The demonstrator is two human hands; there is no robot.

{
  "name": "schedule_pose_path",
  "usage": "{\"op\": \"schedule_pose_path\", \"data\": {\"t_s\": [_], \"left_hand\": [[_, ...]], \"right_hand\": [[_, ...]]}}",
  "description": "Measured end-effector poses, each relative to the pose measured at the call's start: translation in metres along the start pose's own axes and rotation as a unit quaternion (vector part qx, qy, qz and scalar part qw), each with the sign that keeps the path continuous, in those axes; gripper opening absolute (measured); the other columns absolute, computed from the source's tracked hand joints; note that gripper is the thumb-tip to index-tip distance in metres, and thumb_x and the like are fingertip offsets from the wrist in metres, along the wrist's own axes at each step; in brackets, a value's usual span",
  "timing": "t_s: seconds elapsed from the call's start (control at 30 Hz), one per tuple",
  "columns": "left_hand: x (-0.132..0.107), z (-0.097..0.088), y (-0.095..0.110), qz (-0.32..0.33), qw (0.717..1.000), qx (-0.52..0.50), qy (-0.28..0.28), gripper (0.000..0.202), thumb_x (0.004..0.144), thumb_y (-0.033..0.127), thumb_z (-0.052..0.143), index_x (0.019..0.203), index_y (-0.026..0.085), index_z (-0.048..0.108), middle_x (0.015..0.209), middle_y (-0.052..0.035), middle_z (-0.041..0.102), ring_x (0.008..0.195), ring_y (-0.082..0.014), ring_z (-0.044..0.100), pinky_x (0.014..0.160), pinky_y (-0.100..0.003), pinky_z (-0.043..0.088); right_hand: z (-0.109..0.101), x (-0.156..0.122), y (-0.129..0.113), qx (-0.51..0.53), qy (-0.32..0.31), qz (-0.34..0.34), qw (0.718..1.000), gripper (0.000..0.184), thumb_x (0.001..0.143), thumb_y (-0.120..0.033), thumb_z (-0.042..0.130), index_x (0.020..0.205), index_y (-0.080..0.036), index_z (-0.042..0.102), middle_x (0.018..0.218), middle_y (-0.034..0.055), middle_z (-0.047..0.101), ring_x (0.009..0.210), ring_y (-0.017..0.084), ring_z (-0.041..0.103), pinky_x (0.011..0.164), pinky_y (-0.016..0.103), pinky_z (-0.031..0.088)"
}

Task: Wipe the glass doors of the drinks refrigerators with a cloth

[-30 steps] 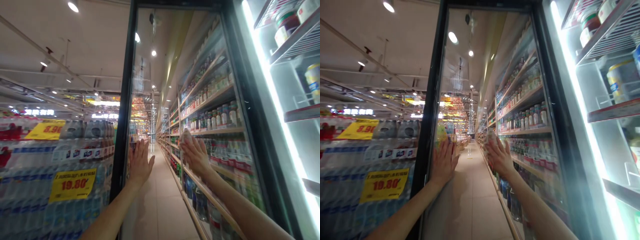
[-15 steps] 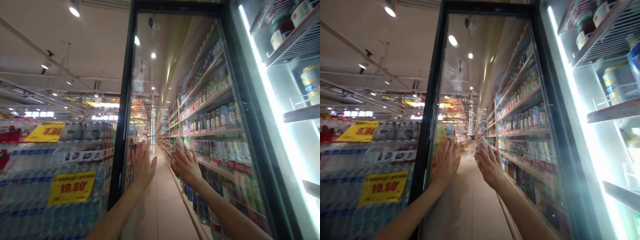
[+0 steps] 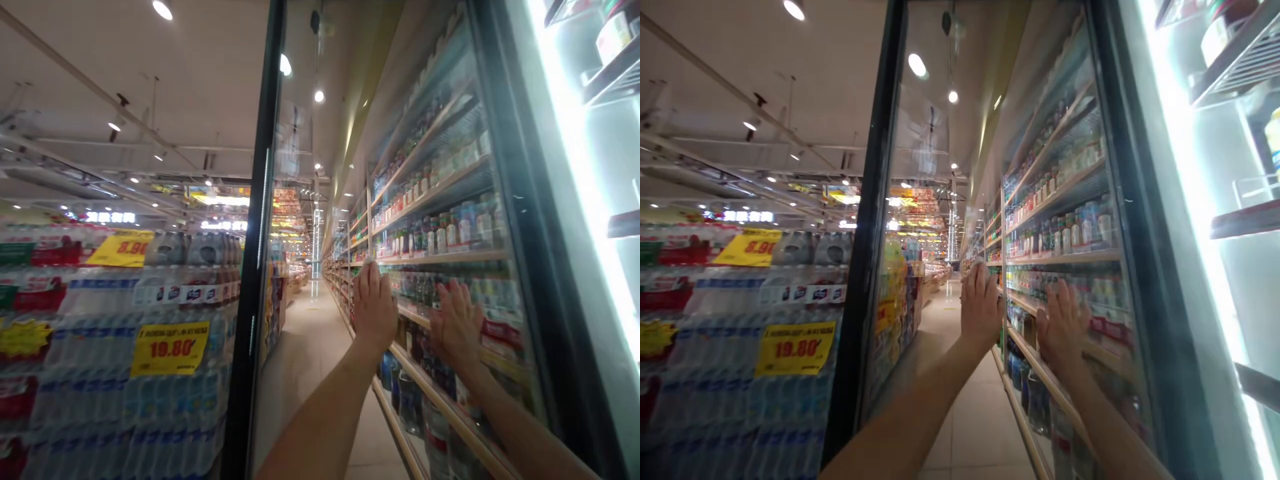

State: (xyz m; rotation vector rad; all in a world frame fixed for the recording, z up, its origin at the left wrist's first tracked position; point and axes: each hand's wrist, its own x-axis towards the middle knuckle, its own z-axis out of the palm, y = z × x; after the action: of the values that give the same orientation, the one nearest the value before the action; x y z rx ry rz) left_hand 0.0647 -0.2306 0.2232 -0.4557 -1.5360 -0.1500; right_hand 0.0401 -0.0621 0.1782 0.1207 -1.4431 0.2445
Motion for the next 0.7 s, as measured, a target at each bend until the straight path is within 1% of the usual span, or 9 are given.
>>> {"op": "schedule_pose_path", "data": {"t_s": [0.07, 0.13, 0.2, 0.27, 0.33, 0.47, 0.53, 0.6, 0.7], "left_hand": [[0.002, -0.004, -0.020, 0.051, 0.998, 0.020, 0.009, 0.043, 0.087, 0.023, 0.040, 0.129, 0.015, 0.038, 0.142, -0.0139, 0.037, 0.138, -0.0257, 0.021, 0.107, -0.049, 0.032], [0.004, -0.018, -0.057, 0.063, 0.997, 0.034, 0.034, 0.045, 0.089, 0.022, 0.035, 0.134, 0.015, 0.032, 0.142, -0.0143, 0.038, 0.138, -0.0242, 0.020, 0.107, -0.048, 0.032], [0.007, -0.036, -0.096, -0.009, 0.995, 0.058, 0.086, 0.048, 0.089, 0.024, 0.037, 0.135, 0.013, 0.030, 0.143, -0.0180, 0.034, 0.139, -0.0258, 0.017, 0.108, -0.050, 0.029], [0.007, -0.047, -0.118, -0.041, 0.991, 0.064, 0.114, 0.049, 0.088, 0.024, 0.039, 0.134, 0.011, 0.031, 0.144, -0.0195, 0.032, 0.139, -0.0269, 0.015, 0.109, -0.051, 0.026], [0.001, -0.046, -0.114, -0.013, 0.993, 0.053, 0.102, 0.049, 0.088, 0.023, 0.039, 0.134, 0.010, 0.032, 0.144, -0.0190, 0.031, 0.139, -0.0261, 0.014, 0.110, -0.049, 0.024], [-0.018, -0.022, -0.058, 0.228, 0.973, 0.014, -0.033, 0.045, 0.089, 0.023, 0.037, 0.132, 0.013, 0.037, 0.145, -0.0116, 0.033, 0.139, -0.0221, 0.013, 0.111, -0.042, 0.026], [-0.016, -0.017, -0.048, 0.292, 0.954, 0.010, -0.072, 0.043, 0.089, 0.023, 0.037, 0.131, 0.015, 0.040, 0.145, -0.0090, 0.035, 0.139, -0.0216, 0.013, 0.111, -0.041, 0.026], [-0.001, -0.024, -0.063, 0.233, 0.971, 0.026, -0.053, 0.043, 0.089, 0.023, 0.035, 0.131, 0.013, 0.040, 0.144, -0.0102, 0.035, 0.139, -0.0221, 0.013, 0.111, -0.041, 0.027], [0.030, -0.042, -0.106, 0.035, 0.997, 0.055, 0.032, 0.046, 0.089, 0.024, 0.036, 0.132, 0.011, 0.038, 0.146, -0.0150, 0.030, 0.139, -0.0258, 0.013, 0.111, -0.047, 0.025]], "right_hand": [[0.002, 0.001, 0.003, -0.007, -0.011, 0.004, 1.000, 0.054, 0.088, -0.030, 0.036, 0.141, -0.023, 0.029, 0.143, 0.0133, 0.035, 0.134, 0.030, 0.029, 0.104, 0.056, 0.023], [0.003, -0.001, 0.002, -0.010, -0.012, 0.000, 1.000, 0.054, 0.088, -0.031, 0.035, 0.140, -0.022, 0.029, 0.142, 0.0128, 0.037, 0.134, 0.029, 0.029, 0.105, 0.054, 0.024], [0.003, -0.002, 0.000, -0.016, -0.014, 0.001, 1.000, 0.054, 0.088, -0.031, 0.036, 0.140, -0.021, 0.030, 0.142, 0.0128, 0.039, 0.134, 0.028, 0.030, 0.105, 0.053, 0.024], [0.003, -0.004, -0.001, -0.023, -0.016, 0.005, 1.000, 0.053, 0.088, -0.032, 0.036, 0.140, -0.020, 0.031, 0.141, 0.0127, 0.039, 0.134, 0.028, 0.029, 0.105, 0.052, 0.023], [0.003, -0.004, -0.001, -0.029, -0.014, 0.008, 0.999, 0.052, 0.088, -0.032, 0.037, 0.138, -0.020, 0.034, 0.141, 0.0130, 0.039, 0.134, 0.028, 0.029, 0.105, 0.052, 0.024], [0.003, -0.003, 0.002, -0.031, -0.002, -0.004, 1.000, 0.048, 0.089, -0.032, 0.035, 0.135, -0.018, 0.039, 0.139, 0.0142, 0.042, 0.133, 0.028, 0.032, 0.104, 0.052, 0.026], [0.003, -0.002, 0.003, -0.030, 0.000, -0.012, 0.999, 0.048, 0.089, -0.032, 0.035, 0.135, -0.018, 0.039, 0.139, 0.0143, 0.042, 0.133, 0.028, 0.031, 0.104, 0.051, 0.026], [0.002, -0.004, 0.003, -0.029, -0.005, -0.009, 1.000, 0.049, 0.089, -0.033, 0.036, 0.136, -0.019, 0.038, 0.140, 0.0142, 0.041, 0.133, 0.028, 0.031, 0.104, 0.051, 0.026], [0.001, -0.005, 0.001, -0.028, -0.015, -0.001, 1.000, 0.051, 0.088, -0.033, 0.036, 0.137, -0.019, 0.035, 0.141, 0.0150, 0.038, 0.133, 0.029, 0.030, 0.104, 0.053, 0.024]]}}
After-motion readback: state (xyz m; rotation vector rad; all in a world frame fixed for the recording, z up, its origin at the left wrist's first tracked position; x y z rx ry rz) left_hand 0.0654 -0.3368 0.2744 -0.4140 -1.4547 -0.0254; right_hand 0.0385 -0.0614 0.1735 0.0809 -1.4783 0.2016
